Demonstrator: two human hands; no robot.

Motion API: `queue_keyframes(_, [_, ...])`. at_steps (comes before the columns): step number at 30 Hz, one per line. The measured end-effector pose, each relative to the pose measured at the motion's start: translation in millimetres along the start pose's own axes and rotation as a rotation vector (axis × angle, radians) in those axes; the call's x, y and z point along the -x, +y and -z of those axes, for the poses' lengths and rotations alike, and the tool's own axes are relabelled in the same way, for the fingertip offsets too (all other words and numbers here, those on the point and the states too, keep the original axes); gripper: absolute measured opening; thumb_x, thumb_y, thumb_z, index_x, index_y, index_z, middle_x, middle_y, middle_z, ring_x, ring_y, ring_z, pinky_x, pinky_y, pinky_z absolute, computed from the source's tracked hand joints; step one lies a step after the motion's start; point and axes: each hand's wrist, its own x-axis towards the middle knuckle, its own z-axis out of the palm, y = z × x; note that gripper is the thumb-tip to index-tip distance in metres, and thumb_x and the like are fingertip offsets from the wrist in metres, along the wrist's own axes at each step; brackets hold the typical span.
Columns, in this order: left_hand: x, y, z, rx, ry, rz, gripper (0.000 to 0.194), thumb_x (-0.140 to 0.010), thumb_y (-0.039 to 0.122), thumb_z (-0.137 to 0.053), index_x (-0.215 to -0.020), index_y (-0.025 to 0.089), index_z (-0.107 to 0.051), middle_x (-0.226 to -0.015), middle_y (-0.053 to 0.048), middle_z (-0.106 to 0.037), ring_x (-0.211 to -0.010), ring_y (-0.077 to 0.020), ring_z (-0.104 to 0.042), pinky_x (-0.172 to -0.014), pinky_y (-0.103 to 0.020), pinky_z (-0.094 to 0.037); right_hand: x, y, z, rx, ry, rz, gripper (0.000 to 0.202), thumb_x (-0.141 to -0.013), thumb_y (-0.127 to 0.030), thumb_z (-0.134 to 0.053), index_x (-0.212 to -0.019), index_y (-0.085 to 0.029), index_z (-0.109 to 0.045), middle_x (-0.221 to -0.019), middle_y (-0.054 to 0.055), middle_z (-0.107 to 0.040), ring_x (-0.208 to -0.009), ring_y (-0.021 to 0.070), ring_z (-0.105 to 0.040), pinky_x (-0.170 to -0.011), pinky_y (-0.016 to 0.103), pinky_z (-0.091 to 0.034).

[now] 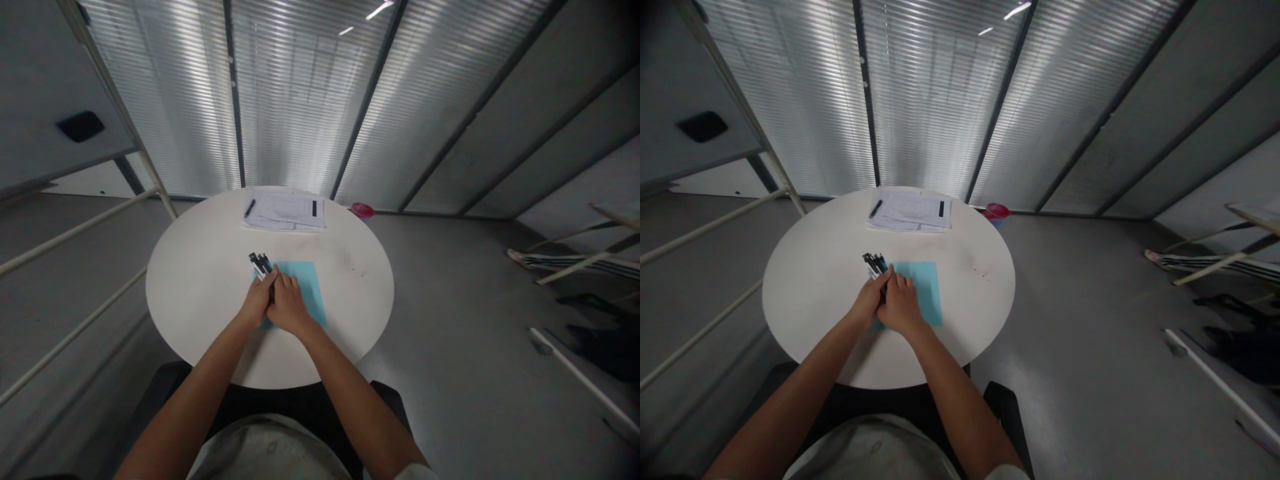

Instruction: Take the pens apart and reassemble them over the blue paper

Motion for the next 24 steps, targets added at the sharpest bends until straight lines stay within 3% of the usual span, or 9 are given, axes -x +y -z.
queue_keyframes(4, [-3,0,5.3,0.06,0.054,0.057,0.035,-0.064,0.041,-0.077,-0.078,0.014,-0.058,-0.066,-0.001,-0.063,-0.063,-0.0151,-0.061,-0.062,-0.027,-0.049,5,-3,0,-0.053,-0.06,-0.071,0.066,-0.081,-0.031,-0.052,-0.143,-0.016,-0.037,-0.13,0.013,-0.052,-0.117,0.0283,-0.042,-0.099,0.044,-0.035])
queue_keyframes(9, [-9,6,11.1,0.094,0.119,0.179,0.024,-0.065,0.027,-0.072,-0.08,0.011,-0.062,-0.069,-0.005,-0.066,-0.062,-0.0151,-0.063,-0.059,-0.025,-0.05,5,-3,0,-0.143,-0.064,-0.103,0.068,-0.08,-0.039,-0.057,-0.143,-0.021,-0.04,-0.151,0.009,-0.03,-0.129,0.0297,-0.033,-0.106,0.047,-0.027])
queue_keyframes(13, [-17,23,25.9,-0.065,0.11,0.309,0.02,-0.069,0.03,-0.067,-0.077,0.013,-0.06,-0.057,-0.003,-0.06,-0.046,-0.0144,-0.056,-0.044,-0.025,-0.044,2,11,5,-0.326,-0.065,-0.056,0.058,-0.086,-0.041,-0.052,-0.142,-0.029,-0.043,-0.145,0.004,-0.042,-0.13,0.0233,-0.036,-0.108,0.042,-0.027])
queue_keyframes(16, [-28,46,51.6,-0.451,0.172,0.222,0.023,-0.068,0.031,-0.066,-0.082,0.014,-0.059,-0.055,-0.004,-0.059,-0.043,-0.0169,-0.055,-0.041,-0.026,-0.042,6,33,10,-0.298,0.08,-0.086,0.05,-0.086,-0.036,-0.054,-0.136,-0.029,-0.05,-0.133,0.004,-0.053,-0.124,0.0216,-0.042,-0.107,0.041,-0.028])
queue_keyframes(19, [-49,78,89.3,-0.942,0.329,0.076,0.029,-0.063,0.026,-0.067,-0.089,0.014,-0.058,-0.054,-0.005,-0.059,-0.046,-0.0208,-0.059,-0.044,-0.028,-0.043,17,55,13,-0.174,0.114,-0.125,0.036,-0.087,-0.031,-0.053,-0.122,-0.028,-0.062,-0.126,0.002,-0.059,-0.12,0.0214,-0.046,-0.105,0.041,-0.028])
queue_keyframes(24, [-86,124,151.4,-1.384,0.535,0.106,0.038,-0.066,0.03,-0.061,-0.098,0.009,-0.059,-0.07,-0.016,-0.067,-0.068,-0.0304,-0.067,-0.058,-0.037,-0.049,37,67,7,0.046,0.083,-0.157,0.039,-0.086,-0.034,-0.055,-0.124,-0.029,-0.06,-0.129,0.004,-0.057,-0.12,0.024,-0.044,-0.103,0.042,-0.027])
